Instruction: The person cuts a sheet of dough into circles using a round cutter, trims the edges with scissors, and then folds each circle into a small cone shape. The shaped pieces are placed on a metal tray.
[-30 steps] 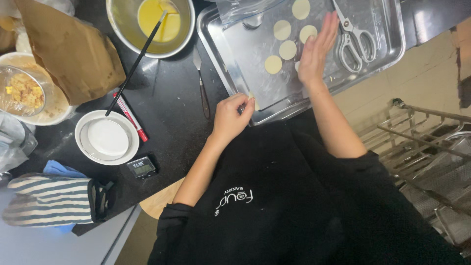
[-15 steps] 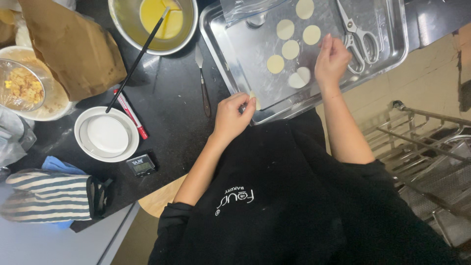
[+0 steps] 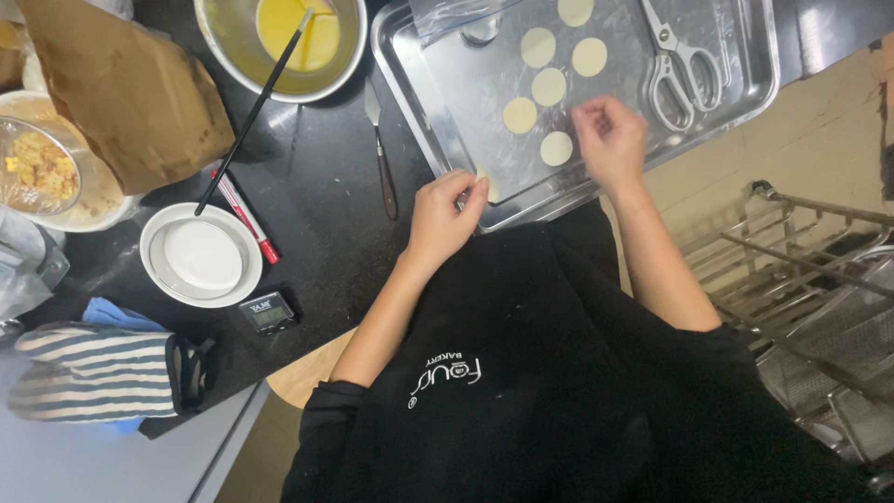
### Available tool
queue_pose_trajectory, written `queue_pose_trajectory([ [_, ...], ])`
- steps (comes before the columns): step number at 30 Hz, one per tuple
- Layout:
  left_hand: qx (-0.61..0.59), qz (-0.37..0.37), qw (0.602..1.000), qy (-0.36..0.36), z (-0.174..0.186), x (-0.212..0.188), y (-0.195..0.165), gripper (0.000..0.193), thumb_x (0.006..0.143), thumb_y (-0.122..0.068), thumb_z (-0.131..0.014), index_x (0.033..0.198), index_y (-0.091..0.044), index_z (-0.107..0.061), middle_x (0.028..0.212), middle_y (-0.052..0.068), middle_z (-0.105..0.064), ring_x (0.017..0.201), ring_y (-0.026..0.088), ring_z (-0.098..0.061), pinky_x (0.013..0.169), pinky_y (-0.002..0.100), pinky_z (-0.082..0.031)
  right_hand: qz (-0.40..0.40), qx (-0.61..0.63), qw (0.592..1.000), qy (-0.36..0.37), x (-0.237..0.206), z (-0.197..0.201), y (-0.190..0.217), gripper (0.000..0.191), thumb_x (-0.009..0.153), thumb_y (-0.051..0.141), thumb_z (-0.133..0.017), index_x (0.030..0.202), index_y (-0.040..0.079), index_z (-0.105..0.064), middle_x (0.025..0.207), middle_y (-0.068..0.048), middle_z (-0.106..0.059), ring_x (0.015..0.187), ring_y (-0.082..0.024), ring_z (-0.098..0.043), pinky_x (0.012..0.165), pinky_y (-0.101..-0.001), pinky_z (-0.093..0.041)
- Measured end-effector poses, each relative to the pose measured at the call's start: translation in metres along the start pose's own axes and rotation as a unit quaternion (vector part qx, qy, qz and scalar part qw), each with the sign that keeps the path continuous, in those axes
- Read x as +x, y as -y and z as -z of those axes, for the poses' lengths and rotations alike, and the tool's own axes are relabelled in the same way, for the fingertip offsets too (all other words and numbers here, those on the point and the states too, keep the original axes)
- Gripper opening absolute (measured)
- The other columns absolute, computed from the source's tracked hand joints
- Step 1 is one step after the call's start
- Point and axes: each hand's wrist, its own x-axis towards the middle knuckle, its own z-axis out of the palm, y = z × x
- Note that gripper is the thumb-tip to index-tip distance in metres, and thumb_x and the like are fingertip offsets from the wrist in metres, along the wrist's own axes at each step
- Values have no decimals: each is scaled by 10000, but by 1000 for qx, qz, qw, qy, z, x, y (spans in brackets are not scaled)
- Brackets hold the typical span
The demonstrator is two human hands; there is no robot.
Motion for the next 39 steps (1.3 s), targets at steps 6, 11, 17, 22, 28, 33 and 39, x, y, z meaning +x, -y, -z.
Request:
queue_pose_trajectory([
  [6,-113,8,993,40,1,10,-15,175,1006,-162,-621,1010,0,-686,900,105,-689,751,204,-717,690,291,-575,189,54,969,149,-37,10,84,129,862,12,-804,961,21,-720,950,-108,-693,897,-228,-669,811,-326,-524],
  [11,-104,-62,990,75,16,10,-42,154,1004,-124,-621,1067,2,-681,940,103,-681,845,200,-718,734,295,-592,259,26,954,149,-36,18,144,143,856,-21,-791,987,5,-737,995,-122,-726,928,-261,-703,841,-346,-554],
  [17,-139,-79,985,60,32,7,-80,119,979,-102,-704,1047,-4,-696,960,76,-701,865,156,-737,774,269,-635,215,58,958,181,-36,42,177,114,906,-36,-757,1015,-15,-728,994,-126,-745,935,-239,-739,837,-319,-573],
  [22,-158,-86,980,79,47,3,-100,126,991,-79,-672,1086,3,-690,1016,75,-709,906,158,-734,798,266,-641,199,56,962,177,-39,50,192,109,905,-41,-755,1008,-23,-721,987,-131,-743,914,-211,-734,821,-299,-566],
  [28,-153,-97,981,72,56,0,-112,89,991,-57,-686,1065,-8,-697,1003,70,-711,896,147,-744,789,257,-652,209,80,953,202,-40,53,204,108,915,-60,-734,1016,-31,-709,997,-135,-731,885,-197,-713,784,-261,-549],
  [33,-140,-121,980,71,62,-2,-121,74,992,-40,-692,1061,-14,-694,1008,71,-710,896,146,-743,789,252,-645,192,101,950,225,-38,60,209,123,905,-66,-744,1021,-31,-719,993,-123,-737,875,-179,-719,770,-242,-556],
  [39,-84,-165,981,58,66,-2,-128,87,967,-47,-712,1048,-26,-690,976,69,-705,854,156,-730,753,257,-602,162,117,952,231,-41,62,213,116,909,-75,-743,1012,-32,-712,993,-121,-738,883,-159,-720,790,-240,-563],
])
